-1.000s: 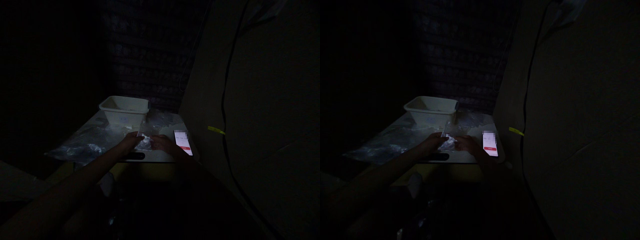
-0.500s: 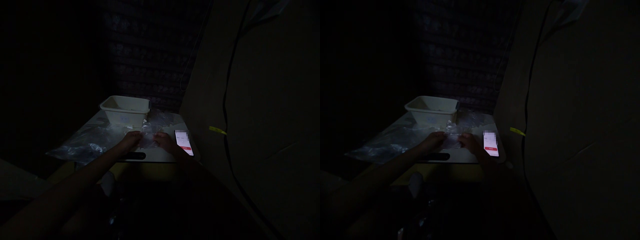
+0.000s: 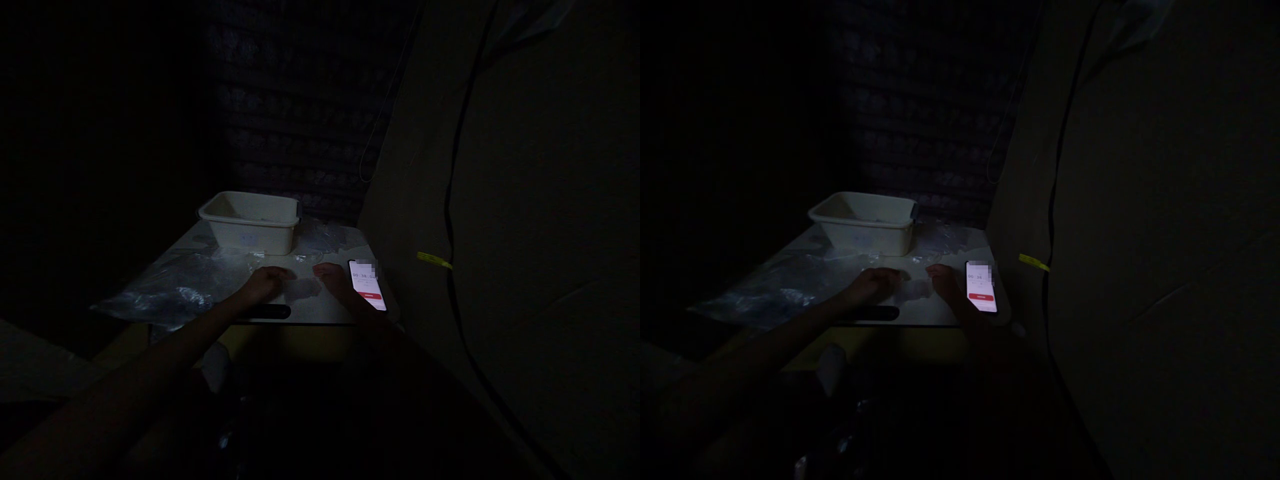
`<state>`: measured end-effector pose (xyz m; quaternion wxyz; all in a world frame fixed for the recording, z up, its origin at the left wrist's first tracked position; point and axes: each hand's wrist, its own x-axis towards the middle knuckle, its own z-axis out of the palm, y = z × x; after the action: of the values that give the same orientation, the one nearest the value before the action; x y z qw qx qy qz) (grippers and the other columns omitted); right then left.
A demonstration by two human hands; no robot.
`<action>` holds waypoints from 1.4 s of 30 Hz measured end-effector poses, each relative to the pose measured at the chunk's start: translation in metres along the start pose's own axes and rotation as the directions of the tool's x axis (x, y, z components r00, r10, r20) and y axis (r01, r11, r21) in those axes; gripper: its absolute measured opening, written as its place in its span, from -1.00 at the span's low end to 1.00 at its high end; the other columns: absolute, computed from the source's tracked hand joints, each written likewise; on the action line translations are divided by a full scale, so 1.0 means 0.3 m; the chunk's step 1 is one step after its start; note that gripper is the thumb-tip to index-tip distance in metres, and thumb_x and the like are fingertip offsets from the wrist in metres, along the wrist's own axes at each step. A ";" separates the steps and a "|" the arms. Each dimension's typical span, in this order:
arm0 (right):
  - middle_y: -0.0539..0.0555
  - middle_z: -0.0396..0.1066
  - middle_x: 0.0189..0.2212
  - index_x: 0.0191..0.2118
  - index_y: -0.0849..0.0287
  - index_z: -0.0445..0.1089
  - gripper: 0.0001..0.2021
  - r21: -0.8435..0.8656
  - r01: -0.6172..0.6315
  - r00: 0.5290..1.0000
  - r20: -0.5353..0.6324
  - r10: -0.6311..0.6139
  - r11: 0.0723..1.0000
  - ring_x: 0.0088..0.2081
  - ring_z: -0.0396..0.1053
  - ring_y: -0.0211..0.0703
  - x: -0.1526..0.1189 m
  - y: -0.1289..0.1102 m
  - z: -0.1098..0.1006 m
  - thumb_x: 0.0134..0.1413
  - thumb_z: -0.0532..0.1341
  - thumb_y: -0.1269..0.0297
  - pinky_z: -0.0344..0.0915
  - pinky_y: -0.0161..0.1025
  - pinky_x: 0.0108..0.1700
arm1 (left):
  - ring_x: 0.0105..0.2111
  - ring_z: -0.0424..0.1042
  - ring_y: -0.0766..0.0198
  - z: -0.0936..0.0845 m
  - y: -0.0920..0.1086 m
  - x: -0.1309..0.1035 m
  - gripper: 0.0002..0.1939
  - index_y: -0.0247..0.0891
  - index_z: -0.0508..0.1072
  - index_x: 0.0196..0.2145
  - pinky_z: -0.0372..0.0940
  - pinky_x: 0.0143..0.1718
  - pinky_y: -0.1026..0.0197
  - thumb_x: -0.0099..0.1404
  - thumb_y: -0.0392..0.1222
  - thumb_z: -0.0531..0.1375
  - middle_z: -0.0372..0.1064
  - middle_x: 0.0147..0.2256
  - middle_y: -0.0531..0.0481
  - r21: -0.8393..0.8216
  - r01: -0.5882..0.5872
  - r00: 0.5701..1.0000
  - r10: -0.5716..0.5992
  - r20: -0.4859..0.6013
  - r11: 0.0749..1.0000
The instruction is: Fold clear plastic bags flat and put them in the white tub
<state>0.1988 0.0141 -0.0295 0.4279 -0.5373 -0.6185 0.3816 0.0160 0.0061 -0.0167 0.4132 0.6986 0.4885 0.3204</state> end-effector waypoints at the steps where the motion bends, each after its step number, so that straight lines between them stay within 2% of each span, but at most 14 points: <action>1: 0.10 0.36 -0.34 -0.38 0.23 0.34 -0.73 -0.151 0.057 0.997 -0.045 -0.064 0.987 -0.27 0.28 -0.19 -0.005 -0.001 0.000 -0.27 0.00 0.52 0.17 -0.19 -0.18 | -0.19 0.25 0.15 0.002 0.000 -0.007 -0.60 -0.39 0.35 -0.26 0.12 -0.18 0.15 -0.06 -0.16 -0.01 0.27 -0.16 -0.15 0.151 -0.070 0.998 0.067 0.021 0.986; 3: 0.12 0.31 -0.21 -0.25 0.24 0.30 -0.65 -0.405 0.189 0.977 -0.018 -0.215 0.895 -0.15 0.21 -0.21 -0.027 -0.007 0.008 -0.22 -0.04 0.52 0.09 -0.22 -0.08 | -0.03 0.06 0.11 0.014 0.003 -0.027 -0.44 -0.42 0.18 -0.06 -0.03 -0.05 0.11 -0.02 -0.06 -0.01 0.06 0.00 -0.21 0.436 -0.208 0.978 0.179 0.108 0.876; 6: 0.16 0.17 -0.07 -0.08 0.30 0.17 -0.61 -0.610 0.408 0.910 0.215 -0.354 0.679 -0.03 0.08 -0.19 -0.073 -0.024 0.040 -0.10 -0.07 0.41 -0.02 -0.20 0.00 | 0.06 -0.19 0.02 0.053 0.012 -0.063 -0.18 -0.55 -0.06 0.04 -0.21 0.00 0.03 -0.04 0.13 -0.02 -0.16 0.06 -0.34 0.685 -0.316 0.948 0.206 0.240 0.656; 8: 0.19 0.08 -0.01 -0.02 0.33 0.09 -0.58 -0.677 0.487 0.870 0.326 -0.369 0.552 0.03 -0.03 -0.13 -0.099 -0.034 0.066 -0.01 -0.12 0.27 -0.13 -0.11 0.04 | 0.07 -0.26 0.00 0.079 0.014 -0.080 -0.11 -0.58 -0.14 0.06 -0.25 0.01 0.02 -0.04 0.21 -0.06 -0.22 0.07 -0.38 0.751 -0.356 0.934 0.210 0.288 0.555; 11: 0.23 -0.01 0.03 0.02 0.36 0.00 -0.49 -0.745 0.477 0.876 0.365 -0.315 0.466 0.07 -0.14 -0.08 -0.120 -0.037 0.096 0.03 -0.23 0.12 -0.22 -0.02 0.04 | 0.07 -0.29 0.00 0.104 0.005 -0.088 -0.09 -0.56 -0.18 0.07 -0.26 0.01 0.03 -0.05 0.22 -0.07 -0.26 0.08 -0.36 0.795 -0.374 0.927 0.209 0.310 0.477; 16: 0.26 -0.05 0.05 0.04 0.40 -0.04 -0.42 -0.774 0.430 0.903 0.377 -0.208 0.465 0.09 -0.21 -0.07 -0.124 -0.023 0.113 0.03 -0.31 0.06 -0.27 0.00 0.04 | 0.07 -0.27 0.01 0.116 -0.022 -0.080 -0.12 -0.55 -0.18 0.07 -0.25 0.01 0.06 -0.04 0.19 -0.06 -0.23 0.08 -0.34 0.819 -0.345 0.939 0.186 0.290 0.458; 24: 0.24 -0.13 0.08 0.05 0.36 -0.06 -0.42 -0.762 0.406 0.909 0.394 -0.137 0.505 0.11 -0.28 -0.08 -0.125 -0.021 0.112 0.02 -0.31 0.04 -0.33 0.05 0.03 | 0.07 -0.26 0.02 0.120 -0.020 -0.085 -0.16 -0.51 -0.15 0.07 -0.25 0.00 0.04 -0.02 0.19 -0.10 -0.22 0.08 -0.33 0.824 -0.364 0.931 0.186 0.314 0.435; 36: 0.25 -0.15 0.08 0.06 0.39 -0.09 -0.42 -0.757 0.415 0.904 0.408 -0.130 0.506 0.11 -0.29 -0.08 -0.128 -0.023 0.113 0.03 -0.32 0.05 -0.31 0.04 0.03 | 0.07 -0.25 0.02 0.126 -0.014 -0.086 -0.13 -0.52 -0.17 0.07 -0.25 0.00 0.05 -0.03 0.19 -0.08 -0.22 0.07 -0.35 0.834 -0.339 0.941 0.159 0.299 0.436; 39: 0.23 -0.11 0.07 0.04 0.31 -0.02 -0.47 -0.765 0.410 0.909 0.390 -0.149 0.496 0.10 -0.25 -0.10 -0.123 -0.024 0.108 0.03 -0.27 0.07 -0.27 0.03 0.02 | 0.06 -0.21 0.02 0.113 -0.003 -0.088 -0.18 -0.50 -0.11 0.06 -0.24 -0.01 0.03 -0.02 0.17 -0.07 -0.18 0.07 -0.34 0.831 -0.344 0.939 0.158 0.306 0.438; 42: 0.11 0.10 -0.01 -0.08 0.12 0.15 -0.62 -0.763 0.408 0.912 0.367 -0.184 0.502 0.03 -0.03 -0.17 -0.097 -0.028 0.084 0.05 -0.22 0.17 -0.18 -0.02 0.00 | 0.03 -0.07 0.04 0.063 0.012 -0.077 -0.35 -0.40 0.06 0.01 -0.20 -0.03 -0.02 0.06 0.12 -0.12 -0.02 0.02 -0.28 0.800 -0.384 0.923 0.200 0.328 0.462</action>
<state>0.1741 -0.0160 -0.0338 0.1071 -0.5091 -0.8535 0.0285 0.0262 -0.0215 -0.0230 0.0000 0.9098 0.4133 0.0385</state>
